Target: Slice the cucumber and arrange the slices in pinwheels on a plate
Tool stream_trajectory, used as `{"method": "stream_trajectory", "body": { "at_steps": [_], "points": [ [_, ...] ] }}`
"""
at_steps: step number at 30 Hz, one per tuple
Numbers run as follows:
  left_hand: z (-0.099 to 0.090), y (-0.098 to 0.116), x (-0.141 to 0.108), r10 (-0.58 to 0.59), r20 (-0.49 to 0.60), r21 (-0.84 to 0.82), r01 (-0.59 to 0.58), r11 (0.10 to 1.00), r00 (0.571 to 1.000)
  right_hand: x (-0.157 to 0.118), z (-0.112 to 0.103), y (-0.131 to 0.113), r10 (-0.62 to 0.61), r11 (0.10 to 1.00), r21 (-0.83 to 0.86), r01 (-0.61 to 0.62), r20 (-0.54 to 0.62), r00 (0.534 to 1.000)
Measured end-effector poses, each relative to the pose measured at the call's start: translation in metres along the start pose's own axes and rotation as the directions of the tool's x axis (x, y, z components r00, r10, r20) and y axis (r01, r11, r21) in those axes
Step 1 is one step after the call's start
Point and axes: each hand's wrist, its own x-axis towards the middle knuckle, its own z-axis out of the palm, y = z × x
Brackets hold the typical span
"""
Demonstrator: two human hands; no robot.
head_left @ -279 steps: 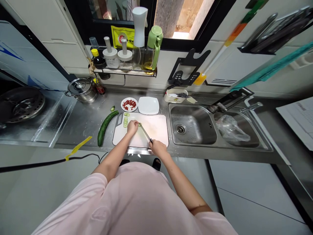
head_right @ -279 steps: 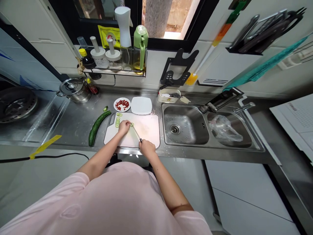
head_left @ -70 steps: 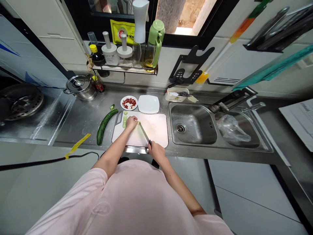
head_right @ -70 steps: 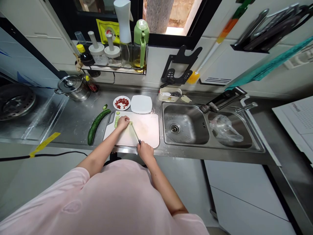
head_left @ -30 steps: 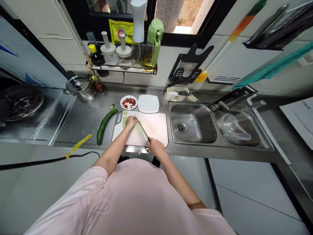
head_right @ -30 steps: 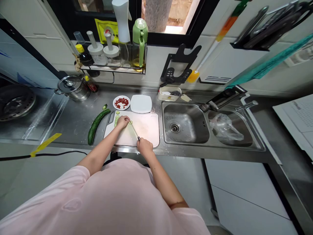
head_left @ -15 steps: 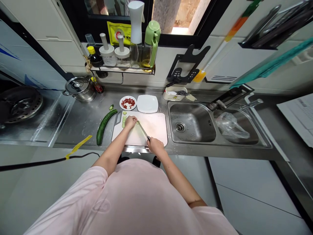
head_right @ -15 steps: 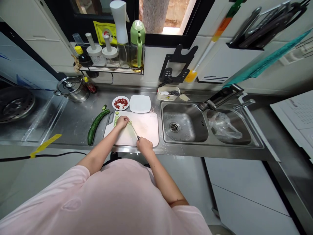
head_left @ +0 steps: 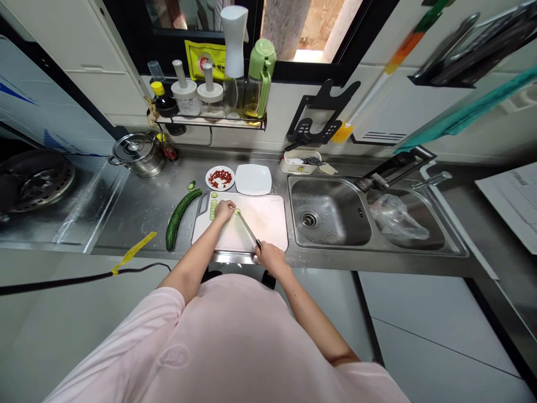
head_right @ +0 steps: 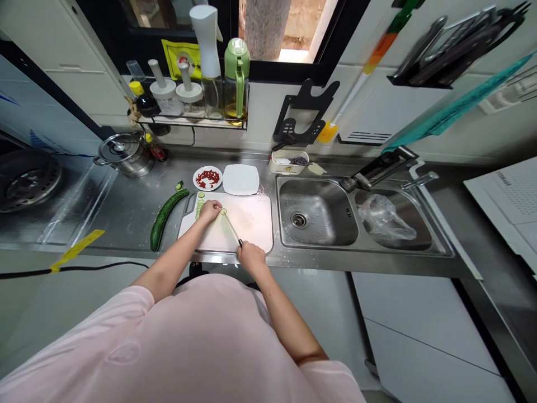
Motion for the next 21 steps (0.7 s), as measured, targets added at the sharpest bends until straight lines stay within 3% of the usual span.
{"method": "stream_trajectory", "body": {
  "at_steps": [10, 21],
  "points": [
    [0.0, 0.0, 0.0, -0.011, 0.005, 0.016, 0.011, 1.0, 1.0, 0.011, -0.002, -0.008, -0.008, 1.0, 0.008, 0.008, -0.028, 1.0],
    [0.001, 0.001, -0.003, 0.008, -0.015, 0.04, -0.008, 0.999, 1.0, 0.002, 0.005, 0.001, -0.009, 1.0, -0.012, 0.009, -0.017, 1.0]
  ]
}}
